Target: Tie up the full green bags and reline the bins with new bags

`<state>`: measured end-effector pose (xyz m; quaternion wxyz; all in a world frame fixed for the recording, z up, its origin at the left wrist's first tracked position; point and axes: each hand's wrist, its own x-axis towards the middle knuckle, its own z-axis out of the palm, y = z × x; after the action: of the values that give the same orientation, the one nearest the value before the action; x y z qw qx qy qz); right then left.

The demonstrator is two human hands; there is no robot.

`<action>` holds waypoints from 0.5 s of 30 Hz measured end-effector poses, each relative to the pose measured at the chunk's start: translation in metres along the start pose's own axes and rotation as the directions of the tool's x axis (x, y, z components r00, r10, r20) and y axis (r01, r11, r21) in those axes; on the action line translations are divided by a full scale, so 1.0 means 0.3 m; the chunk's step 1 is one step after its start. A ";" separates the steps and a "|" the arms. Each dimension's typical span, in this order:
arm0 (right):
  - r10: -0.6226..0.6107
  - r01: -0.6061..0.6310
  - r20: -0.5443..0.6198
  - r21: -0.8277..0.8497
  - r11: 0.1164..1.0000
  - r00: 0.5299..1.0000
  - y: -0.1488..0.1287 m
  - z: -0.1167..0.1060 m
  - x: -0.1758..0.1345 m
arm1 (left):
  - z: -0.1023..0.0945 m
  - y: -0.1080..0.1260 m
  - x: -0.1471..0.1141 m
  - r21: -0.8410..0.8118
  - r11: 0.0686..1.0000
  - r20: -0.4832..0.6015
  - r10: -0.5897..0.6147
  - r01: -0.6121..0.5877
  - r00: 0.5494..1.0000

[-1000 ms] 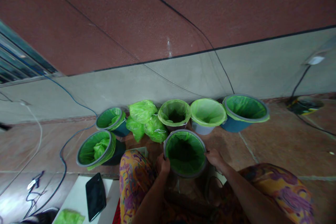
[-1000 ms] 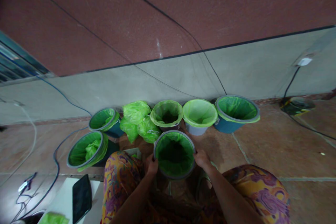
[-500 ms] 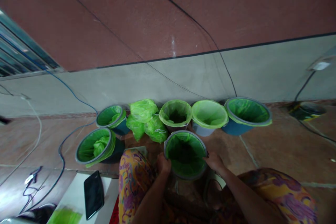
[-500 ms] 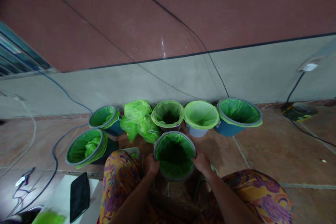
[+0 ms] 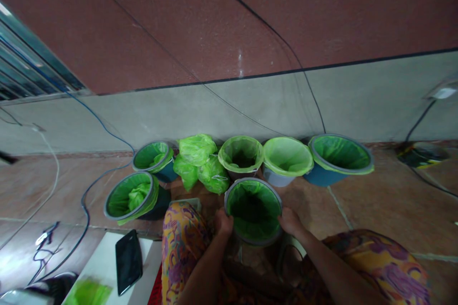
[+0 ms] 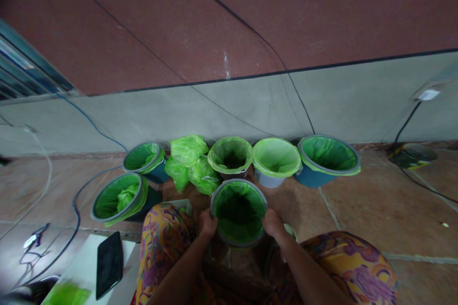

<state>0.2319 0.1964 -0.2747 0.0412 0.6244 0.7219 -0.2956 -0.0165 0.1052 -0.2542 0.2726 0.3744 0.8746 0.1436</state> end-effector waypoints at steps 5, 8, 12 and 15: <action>0.000 0.000 0.012 -0.030 1.000 1.000 0.003 0.007 0.001 | 0.009 0.001 -0.012 0.066 0.997 -0.024 0.047 -0.045 0.999; -0.028 0.029 0.030 -0.044 0.999 0.999 0.006 0.012 -0.002 | 0.018 0.004 -0.025 0.065 0.997 -0.080 0.047 -0.042 0.996; -0.052 0.055 0.052 -0.063 0.996 0.997 0.008 0.013 -0.006 | 0.018 0.009 -0.036 0.036 0.999 -0.106 0.033 -0.030 0.994; -0.081 0.084 0.039 -0.068 0.994 0.996 0.006 0.009 -0.008 | 0.012 0.009 -0.035 0.039 0.999 -0.094 0.020 -0.016 0.995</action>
<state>0.2332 0.1932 -0.2766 0.0637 0.5867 0.7561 -0.2831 -0.0067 0.0994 -0.2520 0.2226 0.3800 0.8857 0.1471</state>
